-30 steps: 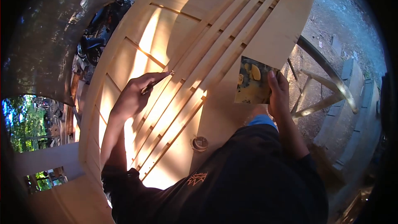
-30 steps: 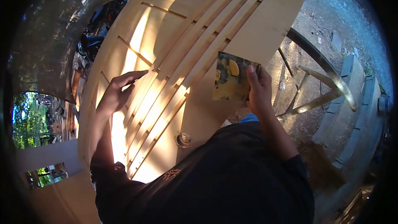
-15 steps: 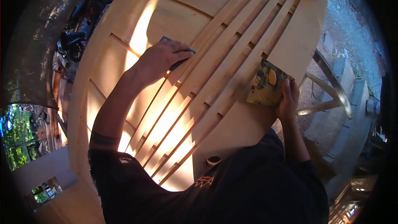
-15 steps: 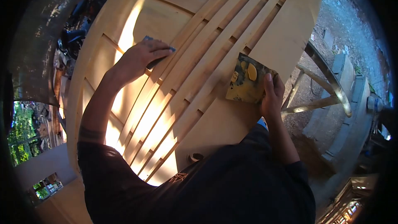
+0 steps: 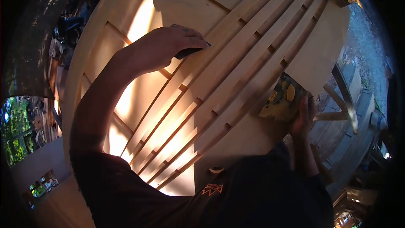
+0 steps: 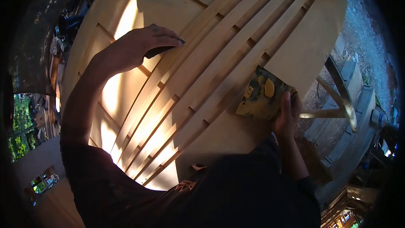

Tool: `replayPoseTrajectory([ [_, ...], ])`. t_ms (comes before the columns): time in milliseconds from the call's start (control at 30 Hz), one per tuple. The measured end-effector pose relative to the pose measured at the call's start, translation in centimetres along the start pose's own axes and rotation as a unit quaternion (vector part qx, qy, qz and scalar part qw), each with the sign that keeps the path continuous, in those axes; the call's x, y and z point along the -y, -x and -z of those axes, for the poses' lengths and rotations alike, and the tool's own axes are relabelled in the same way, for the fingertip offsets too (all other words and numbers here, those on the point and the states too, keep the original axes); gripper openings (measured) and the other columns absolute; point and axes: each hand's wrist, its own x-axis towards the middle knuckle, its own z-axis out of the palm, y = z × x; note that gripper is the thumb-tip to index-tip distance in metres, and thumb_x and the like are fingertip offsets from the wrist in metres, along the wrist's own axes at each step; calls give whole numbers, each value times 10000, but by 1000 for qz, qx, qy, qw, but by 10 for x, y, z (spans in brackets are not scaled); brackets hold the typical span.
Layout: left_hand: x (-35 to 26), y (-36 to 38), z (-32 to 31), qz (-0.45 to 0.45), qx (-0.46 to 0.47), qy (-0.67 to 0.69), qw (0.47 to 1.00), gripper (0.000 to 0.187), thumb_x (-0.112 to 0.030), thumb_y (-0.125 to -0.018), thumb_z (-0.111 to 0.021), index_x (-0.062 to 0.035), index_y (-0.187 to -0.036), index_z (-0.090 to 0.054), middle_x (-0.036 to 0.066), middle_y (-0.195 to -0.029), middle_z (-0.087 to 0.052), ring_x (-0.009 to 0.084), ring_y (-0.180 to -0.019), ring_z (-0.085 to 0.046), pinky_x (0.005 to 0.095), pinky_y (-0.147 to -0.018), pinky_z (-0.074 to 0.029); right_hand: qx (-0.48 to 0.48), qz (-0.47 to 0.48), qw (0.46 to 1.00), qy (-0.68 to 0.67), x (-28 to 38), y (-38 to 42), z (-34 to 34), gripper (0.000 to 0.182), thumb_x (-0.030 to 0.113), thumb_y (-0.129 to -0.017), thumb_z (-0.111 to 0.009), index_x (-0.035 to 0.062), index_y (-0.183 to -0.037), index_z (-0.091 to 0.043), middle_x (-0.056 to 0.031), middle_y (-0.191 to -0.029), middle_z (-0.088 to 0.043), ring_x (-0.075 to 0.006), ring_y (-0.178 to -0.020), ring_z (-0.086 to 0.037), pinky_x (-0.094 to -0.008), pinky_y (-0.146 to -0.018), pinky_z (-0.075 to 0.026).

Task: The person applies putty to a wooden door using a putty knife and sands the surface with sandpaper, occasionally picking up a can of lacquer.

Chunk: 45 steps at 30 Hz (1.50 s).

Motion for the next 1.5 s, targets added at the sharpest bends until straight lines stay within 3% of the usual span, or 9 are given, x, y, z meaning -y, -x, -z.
replayPoseTrajectory([
  [267, -6, 69, -20, -43, 39, -62, 996, 441, 14, -758, -625, -187, -1150, -620, 25, -1211, -575, 244, -1135, -523, 364, -1023, -424, 4, -39, 990, -137, -10, -1, 5, 398, 174, -938, -513, -12, -1284, -448, -161, -1200, -522, -246, -1084, -514, -331, -932, -393],
  [333, -12, 78, -8, -5, 135, -29, 990, 537, 81, -729, -595, -186, -1194, -590, 15, -1234, -561, 211, -1154, -506, 344, -1020, -429, 20, -26, 991, -130, -13, -1, 7, 420, 188, -944, -508, -8, -1307, -428, -147, -1194, -524, -228, -1090, -509, -324, -939, -388],
  [400, -10, 62, -1, 24, 75, 68, 995, 571, 109, -727, -582, -188, -1215, -574, 19, -1236, -561, 222, -1135, -512, 344, -1024, -425, -2, -41, 993, -108, -8, 1, 4, 385, 210, -947, -499, -10, -1258, -448, -114, -1137, -534, -189, -1039, -504, -304, -907, -390],
  [533, 4, 9, -7, -47, -87, -78, 992, 630, 130, -677, -611, -128, -1246, -531, 57, -1272, -528, 277, -1220, -453, 363, -1049, -385, -54, -48, 995, -62, 12, 1, -12, 340, 254, -954, -483, -16, -1162, -487, -49, -1024, -553, -112, -938, -496, -265, -843, -395],
  [867, -2, 37, 9, 8, 124, 18, 992, 639, 149, -717, -514, -167, -1271, -521, 36, -1320, -501, 255, -1167, -477, 366, -1025, -403, -7, -9, 997, -79, 3, -2, -10, 371, 270, -956, -467, -25, -1180, -491, -72, -1078, -553, -136, -985, -506, -281, -875, -397],
  [1000, 10, -23, 0, -76, -44, -26, 996, 532, 92, -747, -540, -138, -1226, -564, 52, -1235, -564, 246, -1136, -517, 347, -945, -452, 7, 17, 998, -65, 1, -2, -6, 371, 253, -975, -428, -27, -1213, -477, -79, -1122, -551, -143, -1019, -507, -281, -895, -391],
  [1100, 10, -36, -8, -37, -10, 9, 999, 516, 63, -752, -581, -136, -1228, -557, 52, -1259, -548, 263, -1176, -499, 361, -996, -434, 1, 30, 997, -66, 8, -3, -10, 375, 258, -976, -426, -26, -1215, -476, -75, -1111, -551, -144, -1018, -508, -285, -884, -400],
  [1367, -1, 60, -33, -30, 4, -20, 999, 500, 84, -732, -600, -126, -1186, -591, 25, -1268, -550, 230, -1229, -460, 354, -1038, -404, -44, 33, 998, 28, -4, -4, -6, 362, 287, -989, -405, -12, -1174, -489, -93, -1092, -543, -167, -986, -531, -313, -813, -445],
  [1500, -8, 117, -51, 2, 15, -23, 1000, 526, 100, -708, -585, -133, -1179, -595, 10, -1277, -546, 224, -1253, -436, 367, -1063, -377, -55, -28, 992, -113, 7, -2, -16, 357, 286, -986, -410, 1, -1181, -498, -97, -1109, -543, -162, -989, -550, -296, -821, -473],
])
